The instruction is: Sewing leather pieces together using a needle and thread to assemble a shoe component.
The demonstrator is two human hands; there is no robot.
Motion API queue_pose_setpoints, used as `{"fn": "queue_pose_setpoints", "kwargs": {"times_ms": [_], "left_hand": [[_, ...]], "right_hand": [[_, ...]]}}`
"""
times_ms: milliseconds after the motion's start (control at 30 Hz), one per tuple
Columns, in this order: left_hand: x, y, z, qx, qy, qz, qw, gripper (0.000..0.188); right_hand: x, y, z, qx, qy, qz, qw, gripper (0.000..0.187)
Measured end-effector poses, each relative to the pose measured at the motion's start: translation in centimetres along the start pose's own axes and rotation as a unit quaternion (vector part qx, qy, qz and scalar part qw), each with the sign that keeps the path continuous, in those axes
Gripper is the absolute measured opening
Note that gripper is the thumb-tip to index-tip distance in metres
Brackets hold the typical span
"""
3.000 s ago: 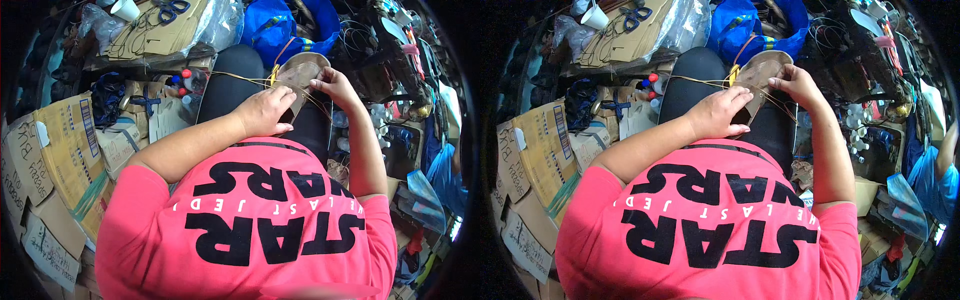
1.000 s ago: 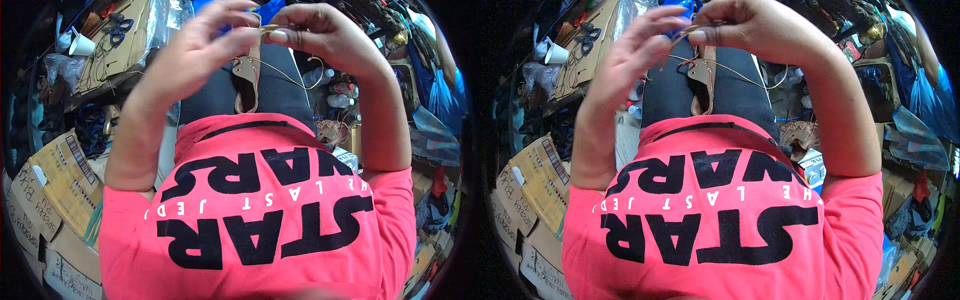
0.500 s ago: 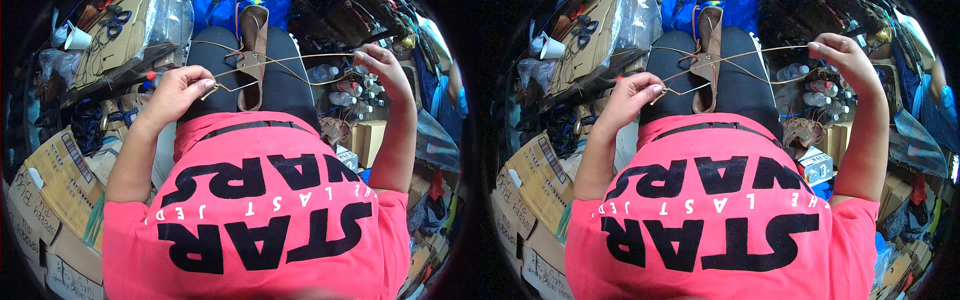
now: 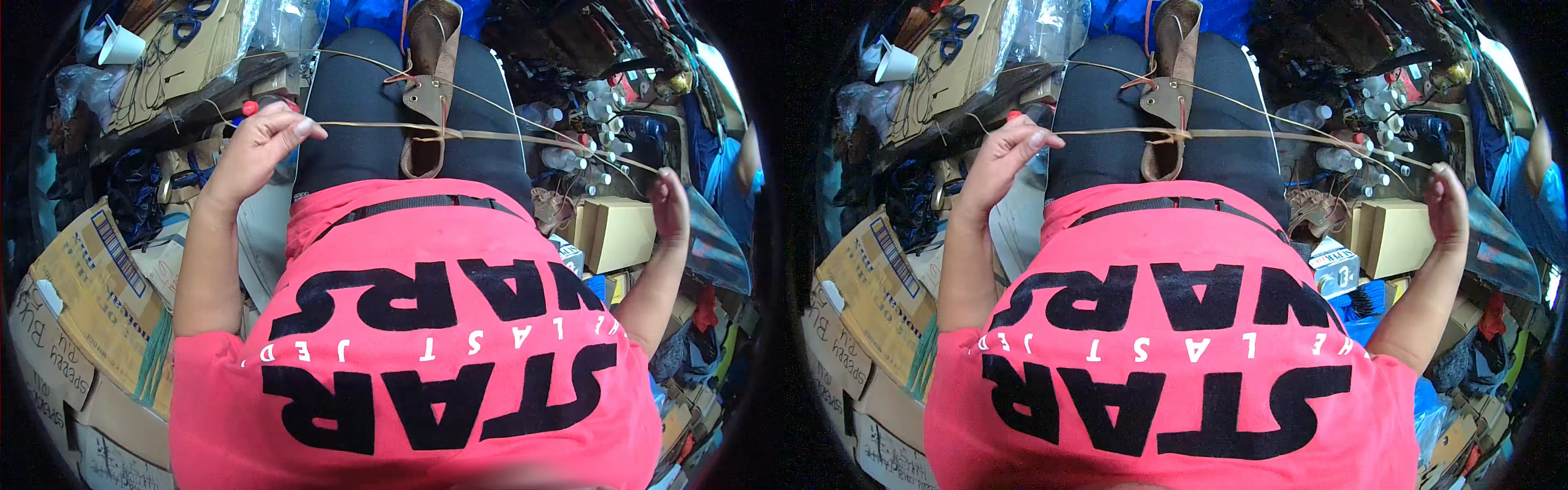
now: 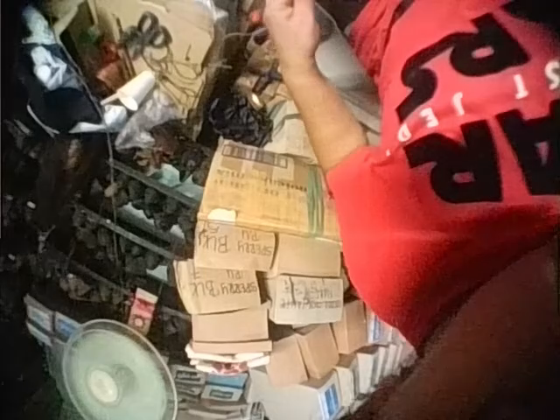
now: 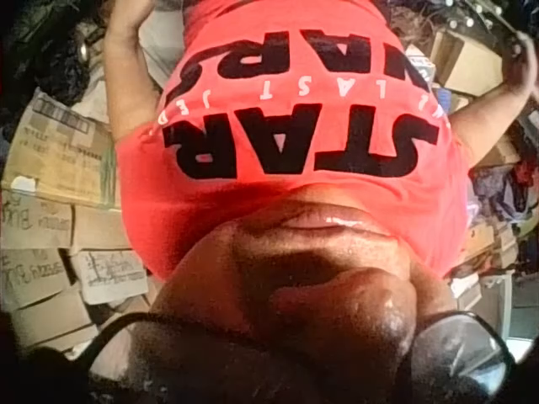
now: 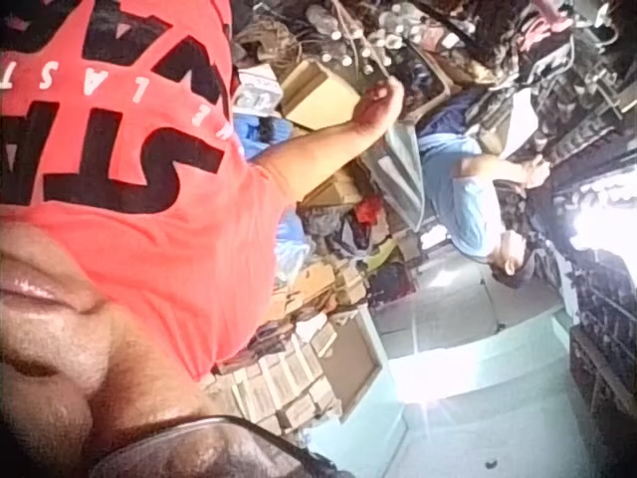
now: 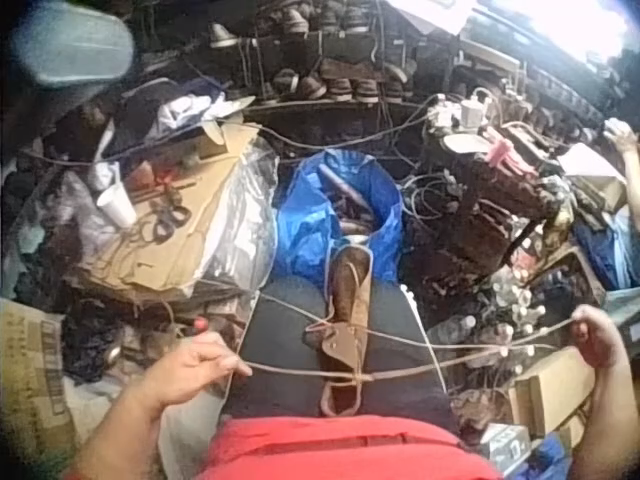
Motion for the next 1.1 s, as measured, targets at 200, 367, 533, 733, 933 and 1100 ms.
{"fn": "queue_pose_setpoints", "kwargs": {"times_ms": [200,367,533,733,933,1100], "left_hand": [[-1.9,2.1,-0.1,0.016,0.05,-0.146,0.988,0.012],[-4.0,4.9,1.3,0.077,0.091,-0.071,0.99,0.014],[-3.7,7.2,2.1,0.106,0.099,-0.086,0.986,0.015],[-0.4,6.4,1.5,0.155,0.018,-0.344,0.926,0.019],[7.5,0.2,-1.6,0.138,-0.226,-0.363,0.894,0.01],[6.8,-9.0,-4.1,-0.015,-0.252,-0.414,0.874,0.013]], "right_hand": [[6.4,-0.1,1.2,0.045,-0.116,0.187,0.974,0.013],[10.2,1.0,0.8,0.088,-0.185,0.154,0.967,0.011],[12.9,0.8,-1.1,0.005,-0.206,0.545,0.813,0.02],[-0.2,-17.0,-0.3,-0.002,0.189,0.52,0.833,0.023],[-7.6,-33.1,6.4,-0.151,0.392,0.46,0.782,0.027],[-7.1,-38.4,7.8,-0.17,0.454,0.524,0.7,0.023]]}}
Point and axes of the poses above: each hand's wrist, its own z-axis away from the middle knuckle, its own y-axis out of the back of the hand, x = y × z, the point moved 10 cm from there along -z, towards the middle knuckle, and after that the axes turned 7 degrees about z, right-handed, at the moved point
